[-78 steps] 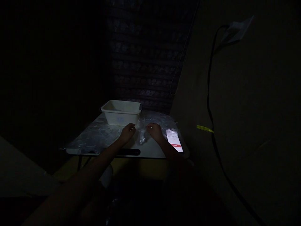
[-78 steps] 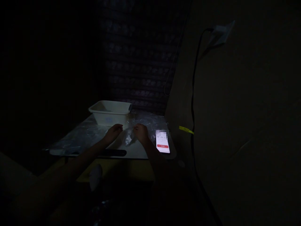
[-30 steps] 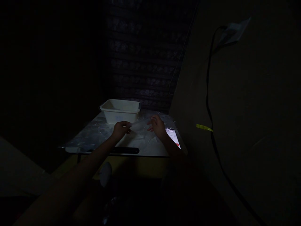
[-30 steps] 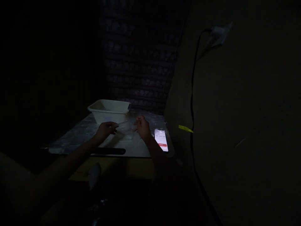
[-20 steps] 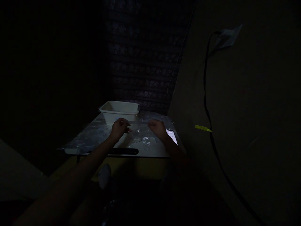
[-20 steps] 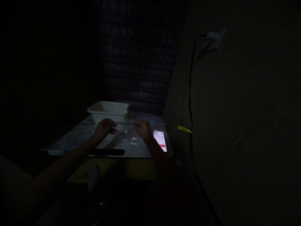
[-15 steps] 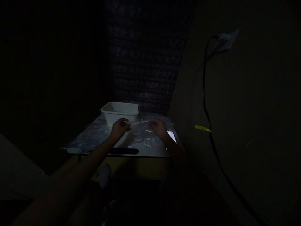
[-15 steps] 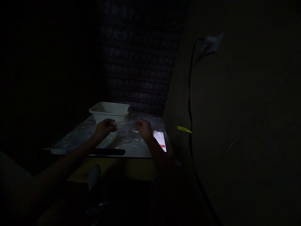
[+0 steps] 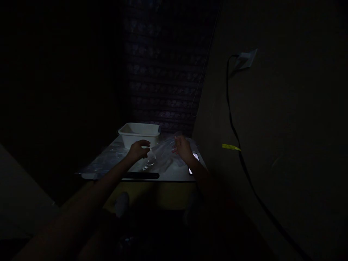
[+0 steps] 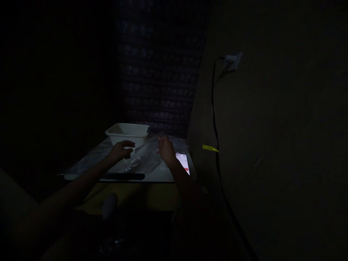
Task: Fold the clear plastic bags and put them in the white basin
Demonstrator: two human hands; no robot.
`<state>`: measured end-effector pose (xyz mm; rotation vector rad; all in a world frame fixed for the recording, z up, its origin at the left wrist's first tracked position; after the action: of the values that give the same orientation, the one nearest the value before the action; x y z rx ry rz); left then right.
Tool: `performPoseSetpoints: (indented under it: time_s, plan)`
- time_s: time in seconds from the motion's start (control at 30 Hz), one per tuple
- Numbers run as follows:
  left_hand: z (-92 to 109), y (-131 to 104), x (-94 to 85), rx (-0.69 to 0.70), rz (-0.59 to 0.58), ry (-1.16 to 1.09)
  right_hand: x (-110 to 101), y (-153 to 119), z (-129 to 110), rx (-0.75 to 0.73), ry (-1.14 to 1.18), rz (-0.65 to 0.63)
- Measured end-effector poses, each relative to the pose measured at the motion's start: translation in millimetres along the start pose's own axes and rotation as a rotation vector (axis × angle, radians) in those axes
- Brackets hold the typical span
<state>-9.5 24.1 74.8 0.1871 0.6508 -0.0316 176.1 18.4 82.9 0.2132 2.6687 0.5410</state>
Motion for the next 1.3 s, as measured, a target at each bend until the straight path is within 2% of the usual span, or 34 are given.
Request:
performPoseSetpoints:
  time_s: [0.07,0.13,0.27,0.4,0.53,0.67,0.83,0.97,1.1,1.2,1.3]
  plan:
    - [4,-6,9.3,-0.079,-0.16,-0.159,-1,0,-3,0.001,0.017,0.034]
    - [6,-10,17.9,-0.15,-0.267,-0.29,-1,-1,-6,0.014,0.038,0.042]
    - [-1,-7,21.8,-0.236,-0.202,-0.474,3,-1,-7,0.075,0.087,-0.008]
    - [-6,1,15.8,-0.18,-0.128,-0.594,5,0,1,0.115,0.126,-0.061]
    - [-10,3,5.8,-0.095,-0.072,-0.487,5,1,14,0.176,0.107,-0.159]
    - [-11,3,-1.9,-0.042,-0.038,-0.367,4,-3,18,0.313,0.135,-0.179]
    - [-9,2,-6.8,-0.047,-0.01,-0.282,9,-9,16,0.464,0.303,-0.21]
    - [-10,2,-5.3,-0.091,-0.035,-0.257,17,-12,21,0.503,0.364,-0.287]
    - [-25,6,2.6,-0.207,-0.122,-0.179,24,-17,33,0.574,0.317,-0.391]
    - [-44,9,14.0,-0.345,-0.273,-0.121,27,-18,46,0.643,0.212,-0.46]
    - [-60,7,25.3,-0.442,-0.432,-0.089,32,-20,61,0.731,0.099,-0.625]
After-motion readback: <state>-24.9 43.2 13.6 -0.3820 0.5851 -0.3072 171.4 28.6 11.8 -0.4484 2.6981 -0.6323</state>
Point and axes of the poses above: each hand's wrist, its own y-axis towards the middle knuckle, its own x-axis out of the palm, z = x × y, the point moved 4 cm from there along y, towards the middle knuckle, and after that the axes turned 7 degrees about y, right-handed, at the moved point
